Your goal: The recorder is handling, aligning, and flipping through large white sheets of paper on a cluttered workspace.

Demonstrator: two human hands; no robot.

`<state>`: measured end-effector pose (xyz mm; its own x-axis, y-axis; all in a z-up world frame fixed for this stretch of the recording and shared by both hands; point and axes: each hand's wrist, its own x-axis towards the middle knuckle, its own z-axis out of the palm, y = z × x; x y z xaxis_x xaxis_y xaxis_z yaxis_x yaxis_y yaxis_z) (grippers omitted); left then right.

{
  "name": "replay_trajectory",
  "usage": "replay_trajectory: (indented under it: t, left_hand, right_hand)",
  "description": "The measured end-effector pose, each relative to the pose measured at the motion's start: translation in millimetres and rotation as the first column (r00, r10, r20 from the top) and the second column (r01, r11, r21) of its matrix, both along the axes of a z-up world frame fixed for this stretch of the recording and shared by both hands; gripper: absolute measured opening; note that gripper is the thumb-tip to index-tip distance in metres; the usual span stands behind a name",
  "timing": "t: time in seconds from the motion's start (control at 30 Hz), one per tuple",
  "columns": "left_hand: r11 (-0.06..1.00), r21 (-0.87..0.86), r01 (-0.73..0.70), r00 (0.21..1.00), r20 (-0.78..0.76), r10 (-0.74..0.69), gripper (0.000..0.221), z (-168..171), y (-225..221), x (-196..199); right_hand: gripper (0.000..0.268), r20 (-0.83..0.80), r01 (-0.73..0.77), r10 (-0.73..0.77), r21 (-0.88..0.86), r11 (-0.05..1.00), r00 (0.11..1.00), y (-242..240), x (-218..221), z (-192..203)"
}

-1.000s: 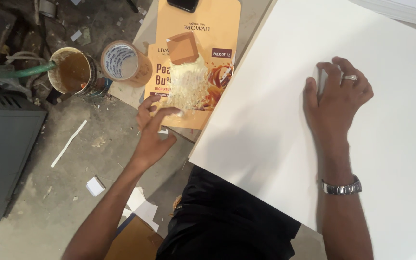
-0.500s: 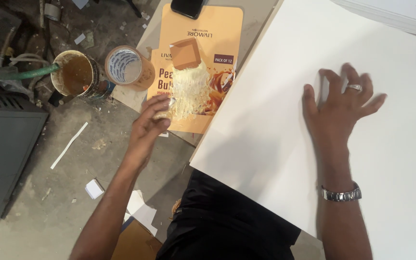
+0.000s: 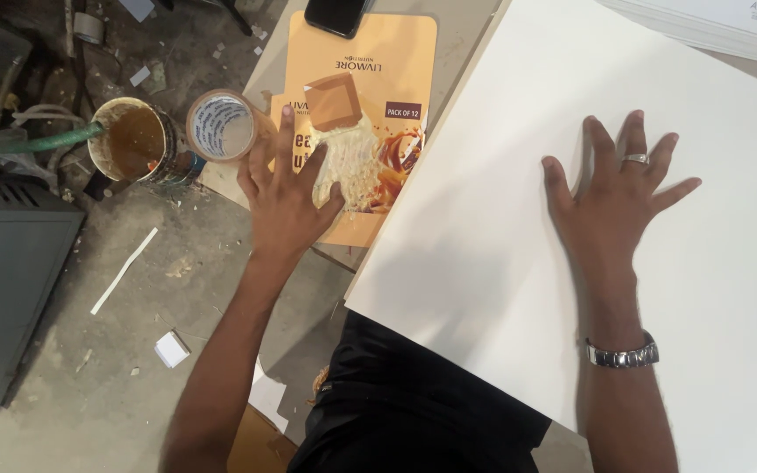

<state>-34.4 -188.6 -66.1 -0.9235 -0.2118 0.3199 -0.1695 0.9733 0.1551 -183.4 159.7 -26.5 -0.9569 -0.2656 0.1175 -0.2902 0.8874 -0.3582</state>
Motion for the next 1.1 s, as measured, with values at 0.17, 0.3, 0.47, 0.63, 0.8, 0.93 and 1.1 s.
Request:
replay_trajectory:
  t: [0.17, 0.3, 0.47, 0.63, 0.8, 0.93, 1.1]
  left_hand:
    - [0.997, -0.073, 0.011, 1.0, 0.008, -0.01, 0.049, -4, -1, -7]
    - [0.997, -0.077, 0.02, 1.0, 0.009, -0.02, 0.046, -6, -4, -4]
    - [0.986, 0.166, 0.034, 0.999, -0.043, -0.027, 0.028, -4, -9, 2]
    - [0.447, 0.894, 0.029, 0.999, -0.033, 0.001, 0.031, 6, -15, 3]
    - [-0.423, 0.897, 0.13, 0.989, -0.147, -0.006, 0.039, 32, -9, -6]
    - [-0.507, 0.853, 0.124, 0.972, -0.206, -0.11, 0.04, 52, 1, -38]
    - [-0.097, 0.98, 0.174, 0.912, -0.198, -0.359, 0.039, 51, 25, -120]
  right_hand:
    - [0.063, -0.008, -0.001, 0.001, 0.002, 1.0, 1.0, 0, 0, -1]
    - [0.062, -0.004, 0.002, -0.002, 0.008, 1.0, 1.0, -1, 1, 1]
    - [0.062, -0.019, -0.009, 0.01, 0.016, 1.0, 1.0, 2, -1, -4]
    - [0.063, -0.01, -0.002, 0.002, 0.021, 1.0, 1.0, 1, 0, -1]
    - [0.064, -0.005, 0.009, -0.009, 0.017, 1.0, 1.0, 0, -2, -3]
    - [0.065, -0.042, 0.024, -0.022, 0.054, 0.998, 0.999, 0, -4, -10]
    - [0.066, -0.09, 0.037, -0.029, 0.097, 0.995, 0.996, -4, -2, -6]
